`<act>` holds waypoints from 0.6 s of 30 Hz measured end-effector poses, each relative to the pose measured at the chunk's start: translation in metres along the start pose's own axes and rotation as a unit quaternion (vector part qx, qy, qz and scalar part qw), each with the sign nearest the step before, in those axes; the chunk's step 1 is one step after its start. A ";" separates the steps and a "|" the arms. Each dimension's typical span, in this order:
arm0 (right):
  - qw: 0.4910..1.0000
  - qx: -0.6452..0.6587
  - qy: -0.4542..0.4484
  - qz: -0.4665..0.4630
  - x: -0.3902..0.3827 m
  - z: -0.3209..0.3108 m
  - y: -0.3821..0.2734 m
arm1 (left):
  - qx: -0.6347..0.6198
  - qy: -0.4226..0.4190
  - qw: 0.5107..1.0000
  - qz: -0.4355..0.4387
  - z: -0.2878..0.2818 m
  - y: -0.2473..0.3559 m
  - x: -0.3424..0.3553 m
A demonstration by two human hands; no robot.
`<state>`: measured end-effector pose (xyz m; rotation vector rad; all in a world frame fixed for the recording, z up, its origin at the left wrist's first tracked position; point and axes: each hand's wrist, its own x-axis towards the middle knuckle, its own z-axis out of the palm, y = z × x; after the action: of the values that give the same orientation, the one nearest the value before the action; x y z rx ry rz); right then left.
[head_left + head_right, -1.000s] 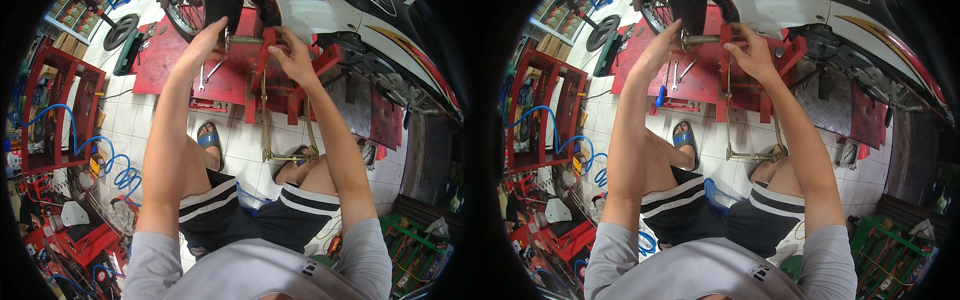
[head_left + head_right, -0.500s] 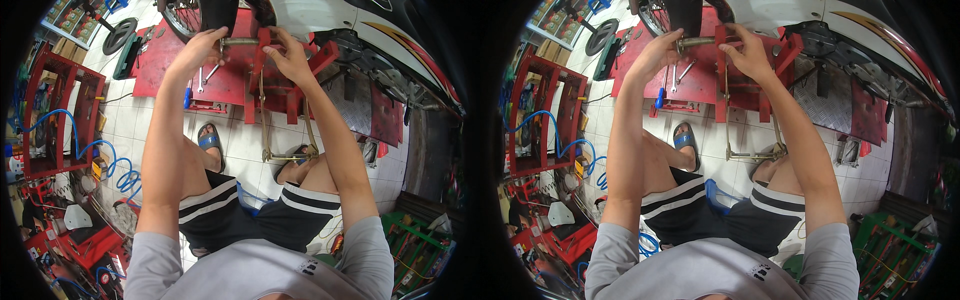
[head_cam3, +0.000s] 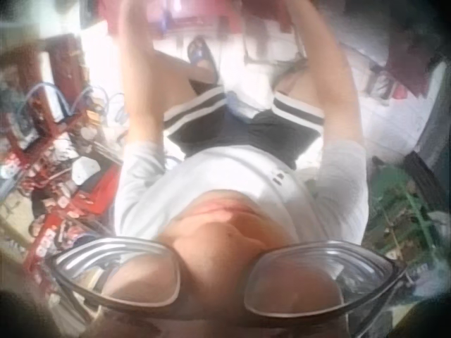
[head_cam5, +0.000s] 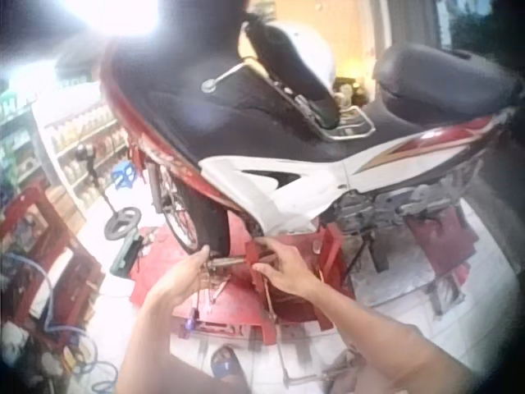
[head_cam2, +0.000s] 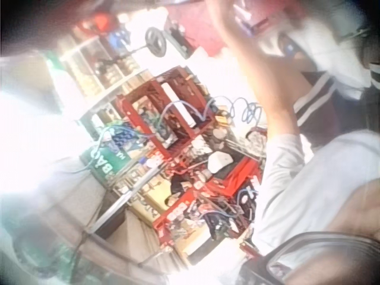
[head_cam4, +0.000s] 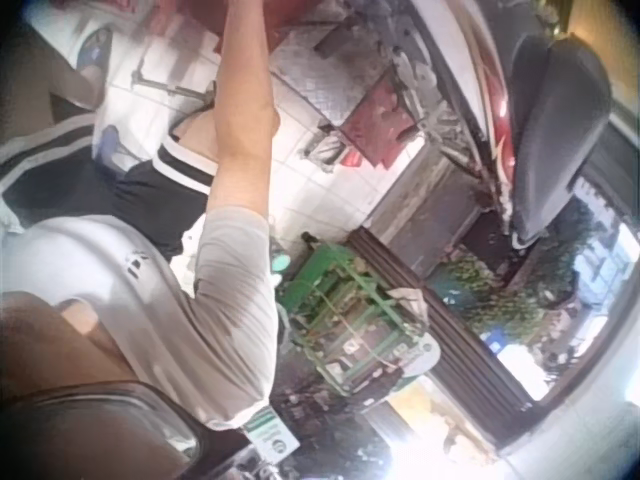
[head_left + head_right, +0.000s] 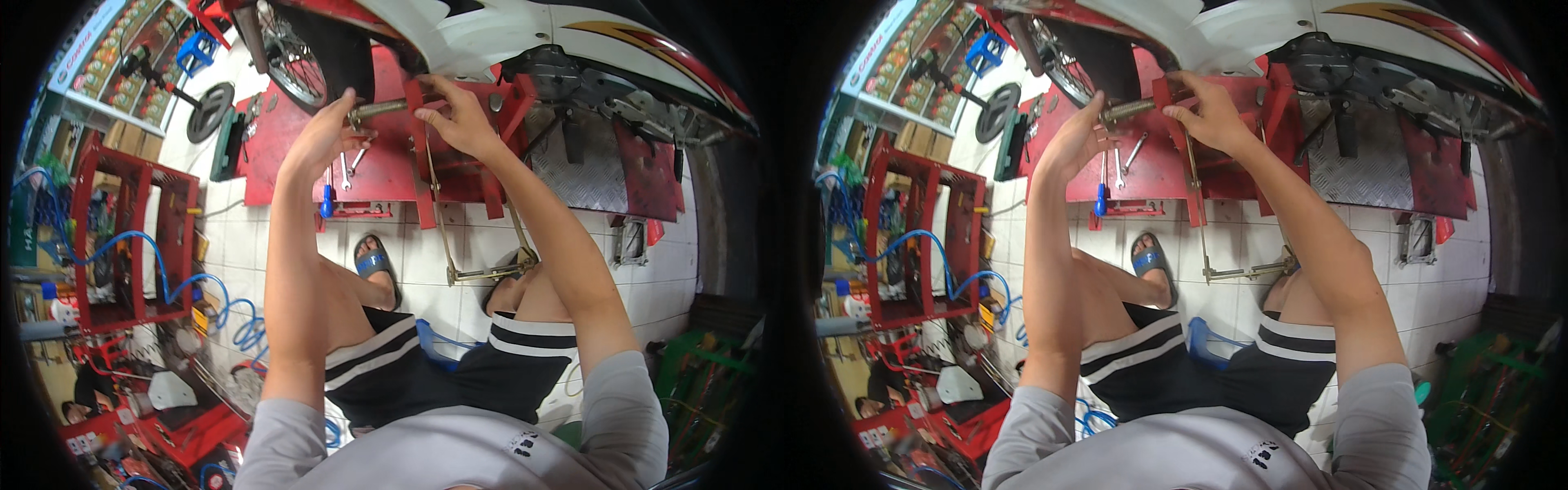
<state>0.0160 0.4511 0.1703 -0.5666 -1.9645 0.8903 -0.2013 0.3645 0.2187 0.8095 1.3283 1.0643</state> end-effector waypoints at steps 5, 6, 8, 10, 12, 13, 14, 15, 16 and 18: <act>1.000 0.014 0.002 -0.003 0.002 0.000 0.000 | 0.062 -0.010 0.995 0.073 -0.011 -0.002 -0.003; 1.000 0.022 -0.005 0.012 0.001 0.000 -0.001 | 0.048 0.006 0.999 0.014 -0.015 0.000 -0.002; 0.999 0.046 -0.013 0.021 0.001 0.001 0.001 | 0.065 0.026 0.997 -0.026 -0.012 -0.001 0.000; 0.998 0.049 -0.011 0.025 -0.001 -0.003 0.003 | -0.007 0.056 0.995 0.079 0.018 -0.003 -0.003; 0.999 0.046 -0.011 0.019 0.000 -0.003 0.002 | -0.021 0.051 0.994 0.095 0.014 -0.003 -0.001; 0.999 0.039 -0.010 0.012 0.001 -0.002 0.001 | 0.001 0.029 0.998 0.057 -0.010 -0.007 0.006; 0.999 0.032 -0.012 0.007 0.001 0.000 0.001 | 0.022 0.007 1.000 0.019 -0.025 -0.013 0.011; 1.000 0.023 -0.006 -0.001 0.001 -0.001 0.003 | 0.028 0.017 0.999 0.014 -0.024 -0.015 0.014; 1.000 0.014 0.000 -0.008 -0.001 -0.001 0.004 | 0.033 0.028 0.999 0.009 -0.024 -0.018 0.016; 1.000 0.023 -0.003 0.006 -0.001 -0.003 0.003 | 0.005 0.040 0.996 0.080 -0.009 -0.017 0.013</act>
<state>0.0190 0.4533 0.1680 -0.5488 -1.9432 0.9440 -0.2090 0.3693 0.1975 0.9002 1.3539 1.2292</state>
